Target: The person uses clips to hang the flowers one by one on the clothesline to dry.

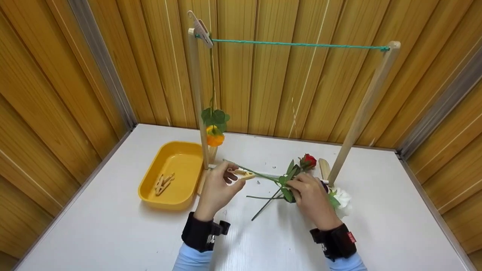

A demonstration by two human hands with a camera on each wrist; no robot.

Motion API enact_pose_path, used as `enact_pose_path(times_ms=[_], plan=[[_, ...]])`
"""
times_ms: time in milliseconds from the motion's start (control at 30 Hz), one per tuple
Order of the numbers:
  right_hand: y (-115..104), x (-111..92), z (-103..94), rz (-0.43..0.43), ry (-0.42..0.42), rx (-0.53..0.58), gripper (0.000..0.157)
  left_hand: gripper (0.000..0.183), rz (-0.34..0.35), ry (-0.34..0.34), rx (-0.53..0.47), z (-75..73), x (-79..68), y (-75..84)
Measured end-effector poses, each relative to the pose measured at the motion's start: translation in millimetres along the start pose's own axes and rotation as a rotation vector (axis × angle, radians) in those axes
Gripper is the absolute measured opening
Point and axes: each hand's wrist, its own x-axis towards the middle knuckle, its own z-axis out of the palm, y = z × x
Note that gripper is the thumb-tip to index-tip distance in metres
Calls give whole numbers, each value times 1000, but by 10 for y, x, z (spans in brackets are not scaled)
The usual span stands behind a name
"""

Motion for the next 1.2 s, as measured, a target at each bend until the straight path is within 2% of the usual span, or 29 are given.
enact_pose_path(times_ms=[233, 433, 633, 800, 1067, 1200], plan=[[-34, -172, 156, 17, -89, 16, 22, 27, -3, -4, 6, -9, -1, -7], [-98, -200, 219, -9, -159, 25, 26, 27, -5, 4, 10, -20, 2, -10], [-155, -221, 273, 5, -261, 20, 20, 27, -10, 4, 6, -20, -1, -22], [-164, -246, 321, -10, -313, 38, 17, 27, -13, 2, 3, -17, -1, -27], [-177, -286, 363, 15, -375, 64, 20, 27, -14, 3, 5, -11, -1, -31], [-197, -265, 354, 0, -396, 70, 20, 27, -1, 10, 13, -11, 2, -34]])
